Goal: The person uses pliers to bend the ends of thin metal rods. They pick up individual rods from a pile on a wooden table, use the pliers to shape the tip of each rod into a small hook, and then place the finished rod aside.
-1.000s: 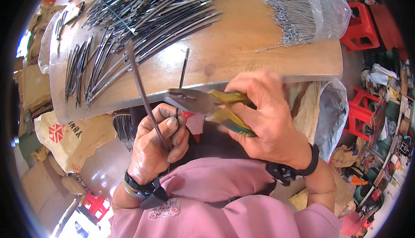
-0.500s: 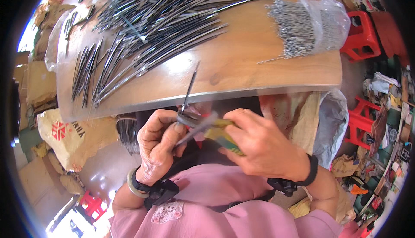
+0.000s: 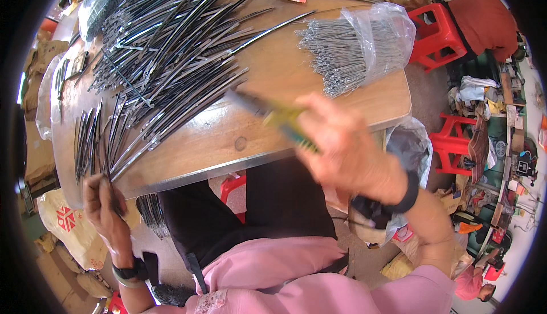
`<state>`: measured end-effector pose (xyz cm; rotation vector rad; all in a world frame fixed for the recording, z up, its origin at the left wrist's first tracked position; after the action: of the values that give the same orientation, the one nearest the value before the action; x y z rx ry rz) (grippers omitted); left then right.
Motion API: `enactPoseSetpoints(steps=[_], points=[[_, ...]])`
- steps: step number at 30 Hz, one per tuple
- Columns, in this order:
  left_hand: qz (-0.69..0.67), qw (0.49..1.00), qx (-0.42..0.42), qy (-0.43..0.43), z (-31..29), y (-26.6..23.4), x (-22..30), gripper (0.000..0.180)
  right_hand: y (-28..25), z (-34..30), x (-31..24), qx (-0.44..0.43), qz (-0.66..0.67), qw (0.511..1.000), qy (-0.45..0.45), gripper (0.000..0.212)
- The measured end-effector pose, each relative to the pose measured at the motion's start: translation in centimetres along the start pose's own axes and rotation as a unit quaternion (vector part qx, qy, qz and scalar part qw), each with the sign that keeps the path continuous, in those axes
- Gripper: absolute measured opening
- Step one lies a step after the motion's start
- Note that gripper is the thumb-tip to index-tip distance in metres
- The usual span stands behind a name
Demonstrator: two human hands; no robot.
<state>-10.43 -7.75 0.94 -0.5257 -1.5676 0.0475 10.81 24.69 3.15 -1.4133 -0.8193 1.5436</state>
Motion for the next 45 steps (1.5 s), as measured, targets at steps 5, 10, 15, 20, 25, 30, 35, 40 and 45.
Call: enactPoseSetpoints(steps=[5, 10, 15, 20, 25, 30, 35, 40, 45], points=[[0.301, 0.928, 0.046, 0.216, 2.7, 0.3, 1.6, 0.034, -0.2, 1.6, 2.9, 0.012, -0.153, 0.982, -0.111, 0.019], [0.234, 0.944, -0.100, 0.212, 0.7, 6.2, 4.0, 0.021, -0.7, 3.5, 1.7, 0.048, -0.192, 0.973, -0.119, 0.016], [0.355, 0.853, -0.100, 0.370, 1.7, 8.9, 4.1, 0.022, -3.8, 4.3, 0.1, 0.155, -0.177, 0.970, -0.068, 0.027], [0.395, 0.813, -0.162, 0.397, 3.5, 8.8, 3.1, 0.021, -4.1, 2.0, -0.7, 0.395, 0.408, 0.823, 0.017, 0.014], [0.378, 0.793, -0.120, 0.462, 4.8, 8.6, 4.6, 0.020, -0.9, -2.5, 1.0, 0.394, 0.409, 0.810, 0.145, 0.014], [0.343, 0.821, -0.125, 0.439, 5.5, 7.8, 5.5, 0.017, -0.4, -4.5, 0.0, 0.356, 0.360, 0.832, 0.226, 0.010], [0.026, 0.988, -0.153, 0.023, 3.9, 5.2, 3.0, 0.008, -0.2, -4.8, -0.9, 0.314, 0.318, 0.865, 0.229, 0.012], [-0.338, 0.856, -0.196, -0.339, -5.5, 3.4, 2.0, 0.015, -0.2, -4.5, -1.5, 0.349, 0.594, 0.696, 0.204, 0.017], [-0.610, 0.733, -0.124, -0.275, -7.1, 4.0, 3.7, 0.031, 0.6, -4.1, -3.3, 0.288, 0.686, 0.637, 0.201, 0.019]])
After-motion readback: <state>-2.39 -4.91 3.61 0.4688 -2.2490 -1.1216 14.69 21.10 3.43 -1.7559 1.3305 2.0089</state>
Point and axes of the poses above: each hand's wrist, its own z-axis towards the middle knuckle, its own y-axis out of the palm, x = y × z, the point moved 2 cm from there along z, towards the middle knuckle, and after that the axes turned 4 degrees about -y, right-handed, at the moved point
